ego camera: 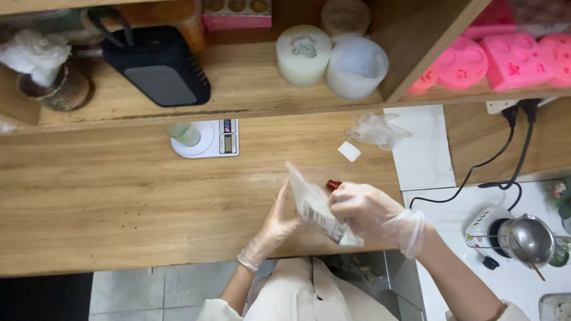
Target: Wiping down work surfaces and organizing tools in a candle studio.
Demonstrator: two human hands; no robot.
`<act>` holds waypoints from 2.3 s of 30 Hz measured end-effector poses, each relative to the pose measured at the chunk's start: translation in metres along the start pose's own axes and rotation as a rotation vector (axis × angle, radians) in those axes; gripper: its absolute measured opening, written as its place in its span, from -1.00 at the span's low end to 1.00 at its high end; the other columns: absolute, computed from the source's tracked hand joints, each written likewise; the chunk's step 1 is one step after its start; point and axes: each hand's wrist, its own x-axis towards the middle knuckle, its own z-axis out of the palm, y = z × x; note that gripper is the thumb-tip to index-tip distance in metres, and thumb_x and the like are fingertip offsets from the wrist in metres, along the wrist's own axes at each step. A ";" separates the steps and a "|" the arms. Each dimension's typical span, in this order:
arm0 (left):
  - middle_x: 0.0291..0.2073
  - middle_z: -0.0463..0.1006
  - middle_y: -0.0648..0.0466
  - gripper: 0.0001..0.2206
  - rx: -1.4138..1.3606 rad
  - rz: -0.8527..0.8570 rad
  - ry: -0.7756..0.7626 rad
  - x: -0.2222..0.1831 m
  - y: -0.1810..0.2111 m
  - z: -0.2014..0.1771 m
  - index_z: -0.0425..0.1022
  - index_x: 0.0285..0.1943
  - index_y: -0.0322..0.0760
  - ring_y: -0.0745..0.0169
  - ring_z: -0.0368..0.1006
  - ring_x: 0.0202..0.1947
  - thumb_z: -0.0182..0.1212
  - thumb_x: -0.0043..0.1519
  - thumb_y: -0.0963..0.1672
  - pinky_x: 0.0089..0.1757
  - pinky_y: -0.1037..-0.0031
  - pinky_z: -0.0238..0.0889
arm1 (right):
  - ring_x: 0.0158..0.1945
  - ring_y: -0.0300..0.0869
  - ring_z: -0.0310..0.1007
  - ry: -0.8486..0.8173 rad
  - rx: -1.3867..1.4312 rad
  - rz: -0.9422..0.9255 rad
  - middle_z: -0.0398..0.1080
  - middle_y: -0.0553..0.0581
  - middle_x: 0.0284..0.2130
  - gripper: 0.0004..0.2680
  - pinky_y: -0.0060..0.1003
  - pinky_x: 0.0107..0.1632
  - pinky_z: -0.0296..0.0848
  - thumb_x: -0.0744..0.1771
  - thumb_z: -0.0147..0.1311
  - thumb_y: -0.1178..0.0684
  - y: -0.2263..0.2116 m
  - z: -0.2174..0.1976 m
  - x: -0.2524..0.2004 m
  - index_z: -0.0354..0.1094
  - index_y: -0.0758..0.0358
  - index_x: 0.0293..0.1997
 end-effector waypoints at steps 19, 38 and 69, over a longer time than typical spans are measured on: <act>-0.20 0.58 0.06 -0.71 -0.554 -0.022 0.856 -0.012 -0.093 -0.071 0.40 -0.14 -0.30 0.26 0.53 -0.14 0.08 0.01 -0.38 -0.06 0.48 0.45 | -0.10 -0.02 0.55 0.391 -0.064 0.814 0.47 0.20 -0.07 -0.83 -0.11 0.01 0.52 0.37 0.14 0.06 0.239 0.042 -0.047 0.44 0.18 0.07; 0.14 0.48 -0.05 -0.52 -0.032 -0.464 1.062 -0.123 -0.128 -0.061 0.33 0.30 -0.39 0.22 0.39 0.12 0.33 0.22 -0.11 0.06 0.40 0.27 | 0.33 0.08 0.35 0.264 -0.193 1.348 0.41 0.19 0.22 -0.61 -0.01 0.36 0.31 0.25 0.27 -0.17 0.402 0.050 -0.128 0.50 0.09 0.17; 0.28 0.45 0.07 -0.53 -0.978 -0.043 0.172 -0.103 0.127 -0.094 0.21 0.46 -0.24 0.25 0.40 0.27 0.05 0.34 -0.11 0.22 0.37 0.32 | 0.23 -0.01 0.42 0.497 0.093 0.290 0.36 0.21 0.27 -0.83 -0.13 0.23 0.40 0.24 0.33 0.12 -0.085 0.130 0.116 0.48 0.23 -0.17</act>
